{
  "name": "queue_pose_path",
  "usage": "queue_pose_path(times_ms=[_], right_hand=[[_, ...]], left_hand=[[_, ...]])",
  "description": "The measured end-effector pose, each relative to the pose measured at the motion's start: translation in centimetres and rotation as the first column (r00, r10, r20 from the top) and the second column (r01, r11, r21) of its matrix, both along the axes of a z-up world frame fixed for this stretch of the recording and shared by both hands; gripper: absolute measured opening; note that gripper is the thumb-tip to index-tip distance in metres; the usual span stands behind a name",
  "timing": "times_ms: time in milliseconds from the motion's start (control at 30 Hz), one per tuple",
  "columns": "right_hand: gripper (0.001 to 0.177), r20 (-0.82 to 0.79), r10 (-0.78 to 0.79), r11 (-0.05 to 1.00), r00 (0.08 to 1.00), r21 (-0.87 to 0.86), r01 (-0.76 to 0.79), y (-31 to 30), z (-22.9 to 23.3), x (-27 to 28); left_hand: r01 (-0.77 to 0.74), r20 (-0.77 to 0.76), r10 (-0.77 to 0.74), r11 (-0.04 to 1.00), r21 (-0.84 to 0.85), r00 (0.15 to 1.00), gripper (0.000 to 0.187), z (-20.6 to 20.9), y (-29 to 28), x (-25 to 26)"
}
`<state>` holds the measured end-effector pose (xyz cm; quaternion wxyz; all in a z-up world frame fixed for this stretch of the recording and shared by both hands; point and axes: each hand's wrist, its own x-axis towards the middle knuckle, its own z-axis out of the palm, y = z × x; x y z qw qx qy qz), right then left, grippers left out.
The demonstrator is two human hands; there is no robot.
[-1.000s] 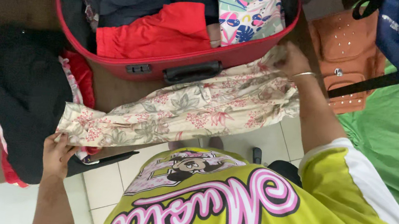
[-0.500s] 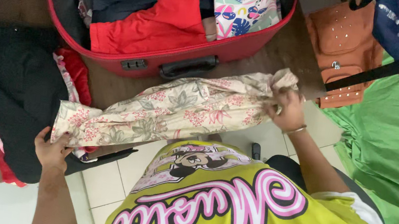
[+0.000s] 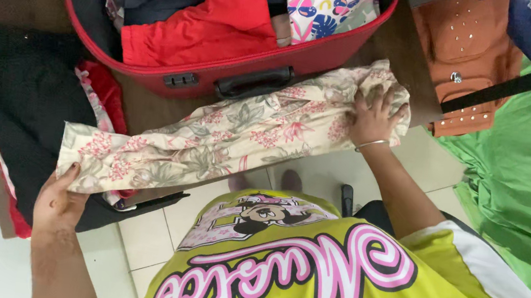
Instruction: The person folds a pair of dark pants, a pink patterned top, a floral shirt, a red garment, and other clothes by hand and places each one into a red suitcase.
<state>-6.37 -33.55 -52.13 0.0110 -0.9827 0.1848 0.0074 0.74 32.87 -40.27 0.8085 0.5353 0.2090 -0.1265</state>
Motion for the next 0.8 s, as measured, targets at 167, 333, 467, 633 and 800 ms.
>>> queue_pose_path(times_ms=[167, 333, 467, 633, 800], right_hand=[[0.079, 0.216, 0.339, 0.759, 0.916, 0.513, -0.402, 9.7, 11.9, -1.4], [0.111, 0.625, 0.355, -0.050, 0.695, 0.755, -0.654, 16.8, 18.6, -2.5], [0.061, 0.527, -0.232, -0.143, 0.818, 0.813, -0.564, 12.1, 15.5, -1.6], [0.037, 0.369, -0.605, 0.252, 0.706, 0.929, -0.271, -1.2, 5.3, -1.7], [0.120, 0.411, -0.435, 0.815, 0.802, 0.559, 0.156, -7.4, -2.3, -2.4]], left_hand=[[-0.005, 0.295, -0.031, 0.992, 0.122, 0.955, 0.045, 8.3, -10.4, -3.2], [0.374, 0.456, -0.603, 0.783, 0.498, 0.655, 0.051, 11.9, -27.8, -5.2], [0.303, 0.544, -0.812, 0.583, 0.753, 0.211, 0.060, 13.4, -33.7, -4.1], [-0.024, 0.309, -0.922, 0.313, 0.950, 0.233, 0.067, 5.2, -34.1, -3.8], [-0.085, 0.020, -0.948, -0.008, 0.996, 0.318, 0.081, -4.1, -33.3, -4.3]])
